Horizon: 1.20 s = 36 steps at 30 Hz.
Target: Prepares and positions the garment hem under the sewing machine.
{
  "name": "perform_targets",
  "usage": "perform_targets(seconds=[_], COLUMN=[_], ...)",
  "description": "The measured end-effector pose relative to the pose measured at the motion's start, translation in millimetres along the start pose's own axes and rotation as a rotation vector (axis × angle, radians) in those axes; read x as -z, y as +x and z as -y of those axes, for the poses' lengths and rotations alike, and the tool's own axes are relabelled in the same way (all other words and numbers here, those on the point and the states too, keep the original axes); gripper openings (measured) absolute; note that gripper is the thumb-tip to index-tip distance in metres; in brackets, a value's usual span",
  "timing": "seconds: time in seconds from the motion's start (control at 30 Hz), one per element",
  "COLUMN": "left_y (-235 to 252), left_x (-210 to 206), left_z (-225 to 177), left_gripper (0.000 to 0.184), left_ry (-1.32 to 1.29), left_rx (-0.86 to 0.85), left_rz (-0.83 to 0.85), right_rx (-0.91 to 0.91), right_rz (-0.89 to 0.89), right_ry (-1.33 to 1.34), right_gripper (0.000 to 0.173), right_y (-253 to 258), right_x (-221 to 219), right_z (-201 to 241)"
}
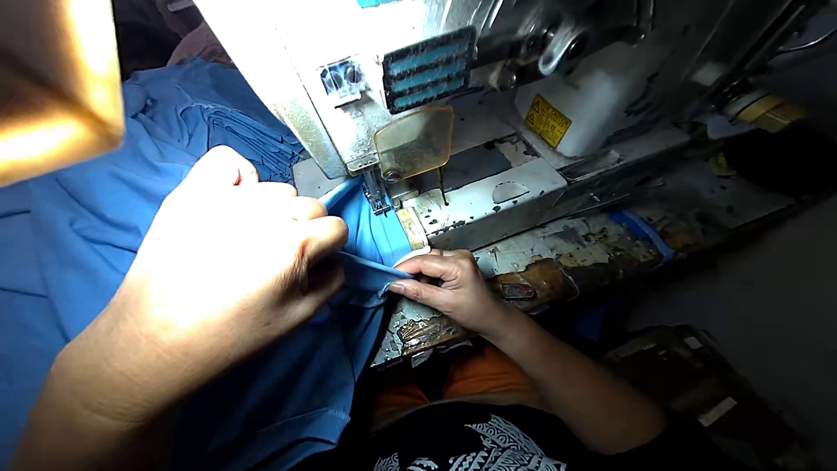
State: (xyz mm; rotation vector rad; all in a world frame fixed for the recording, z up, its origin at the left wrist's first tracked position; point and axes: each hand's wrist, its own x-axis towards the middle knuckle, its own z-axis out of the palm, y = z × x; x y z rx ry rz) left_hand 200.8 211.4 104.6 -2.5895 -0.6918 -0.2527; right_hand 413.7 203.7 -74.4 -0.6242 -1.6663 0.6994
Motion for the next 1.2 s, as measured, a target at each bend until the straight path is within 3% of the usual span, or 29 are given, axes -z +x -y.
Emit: perform_targets(seconds=[0.13,0.23,0.33,0.43,0.57,0.87,0.97,1.03,1.1,1.2], left_y=[-5.7,-17.9,-29.7,-36.0,-31.7,-14.0,-16.3,-27.3,-37.2,-40.8], left_x=[5.2,-1.3,-51.0,-82.1,-65.1,-66.4,-65.4,-80.2,-114.7,-155.7], left_z=[-6.9,-31.1,-57.7,-54.0,-50.6,-29.5,-47.5,-77.5,-91.0,-80.8], left_gripper=[0.029,0.036,0.025,0.036,0.039,0.04,0.041,0.037,0.035,0.027], left_ry=[-0.022,-0.071,-0.127,-0.137,-0.095,-0.11,-0.11,-0.147,-0.172,-0.168], left_rx=[0.032,0.102,0.175,0.242,0.289,0.32,0.403,0.48,0.51,0.466], left_rz=[-0.002,-0.101,-0.166,-0.191,-0.143,-0.041,-0.065,-0.192,-0.4,-0.687], right_rx=[0.028,-0.011,-0.083,-0.126,-0.103,-0.056,-0.02,0.058,0.164,0.098], right_rz=[-0.01,-0.031,-0.036,-0.033,-0.041,-0.158,-0.151,-0.045,-0.019,-0.332], right_ry=[-0.037,0.051,0.171,0.174,0.131,0.056,0.039,-0.002,-0.04,-0.137], right_gripper=[0.01,0.009,0.01,0.012,0.014,0.011,0.009,0.01,0.011,0.02], right_y=[2.2,-2.5,-13.7,-19.1,-22.0,-8.6,-3.7,-11.1,-22.5,-33.2], right_x=[1.5,1.3,-4.0,-6.8,-3.9,-10.8,-11.0,4.9,47.6,170.8], right_z=[3.5,18.8,39.8,45.5,51.7,17.7,17.7,30.8,44.6,49.2])
